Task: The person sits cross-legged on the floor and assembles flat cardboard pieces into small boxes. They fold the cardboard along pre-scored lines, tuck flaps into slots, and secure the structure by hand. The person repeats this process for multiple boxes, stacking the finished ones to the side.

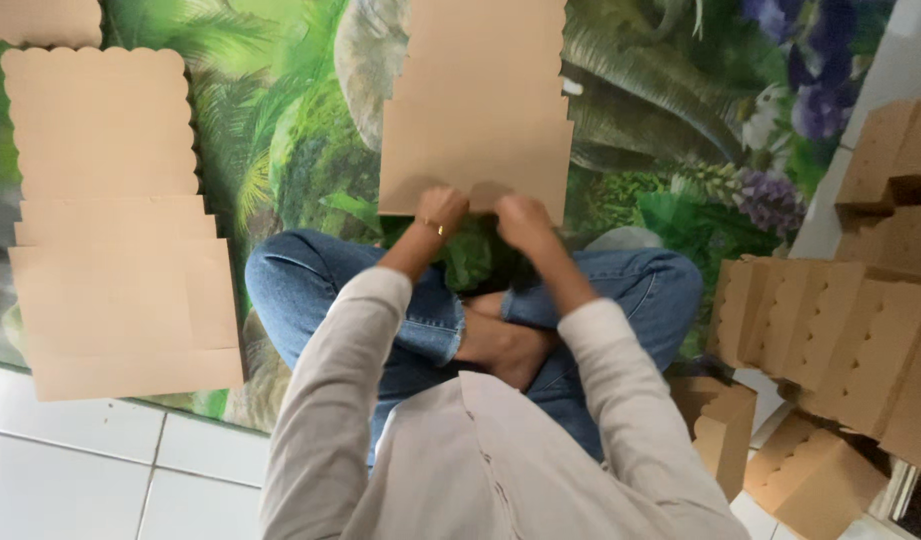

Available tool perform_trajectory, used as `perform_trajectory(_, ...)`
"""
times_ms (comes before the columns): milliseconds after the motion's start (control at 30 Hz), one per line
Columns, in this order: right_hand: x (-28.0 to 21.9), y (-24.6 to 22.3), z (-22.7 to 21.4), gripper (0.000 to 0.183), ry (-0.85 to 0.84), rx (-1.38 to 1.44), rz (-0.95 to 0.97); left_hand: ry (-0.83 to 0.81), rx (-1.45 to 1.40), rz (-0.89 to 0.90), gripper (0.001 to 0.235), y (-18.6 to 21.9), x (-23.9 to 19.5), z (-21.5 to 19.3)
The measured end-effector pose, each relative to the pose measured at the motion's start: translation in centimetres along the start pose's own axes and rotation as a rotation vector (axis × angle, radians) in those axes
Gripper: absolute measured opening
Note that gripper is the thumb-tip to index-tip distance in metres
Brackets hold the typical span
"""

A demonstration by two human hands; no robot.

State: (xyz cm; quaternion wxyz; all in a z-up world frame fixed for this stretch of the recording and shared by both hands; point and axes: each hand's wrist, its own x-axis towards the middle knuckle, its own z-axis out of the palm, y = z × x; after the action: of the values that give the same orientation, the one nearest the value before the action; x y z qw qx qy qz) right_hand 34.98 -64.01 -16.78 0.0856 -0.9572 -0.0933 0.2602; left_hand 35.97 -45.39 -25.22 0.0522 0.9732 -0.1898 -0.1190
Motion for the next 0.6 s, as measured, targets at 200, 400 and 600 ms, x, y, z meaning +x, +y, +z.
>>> perform_trajectory(200, -2.0, -6.2, -13.4, 0.027, -0.143, 0.128, -0.045, -0.340, -0.088, -0.151, 0.022, 1.3, -0.2, -15.8)
perform_trajectory(400, -0.2, -6.0, -11.8, 0.019, -0.071, -0.187, 0.031, -0.164, 0.152, -0.218, 0.027, -2.7, 3.4, -4.5)
perform_trajectory(600, -2.9, -1.5, -13.2, 0.061, -0.162, -0.155, 0.120, -0.001, 0.101, -0.291, 0.016, -6.9, -4.2, -14.2)
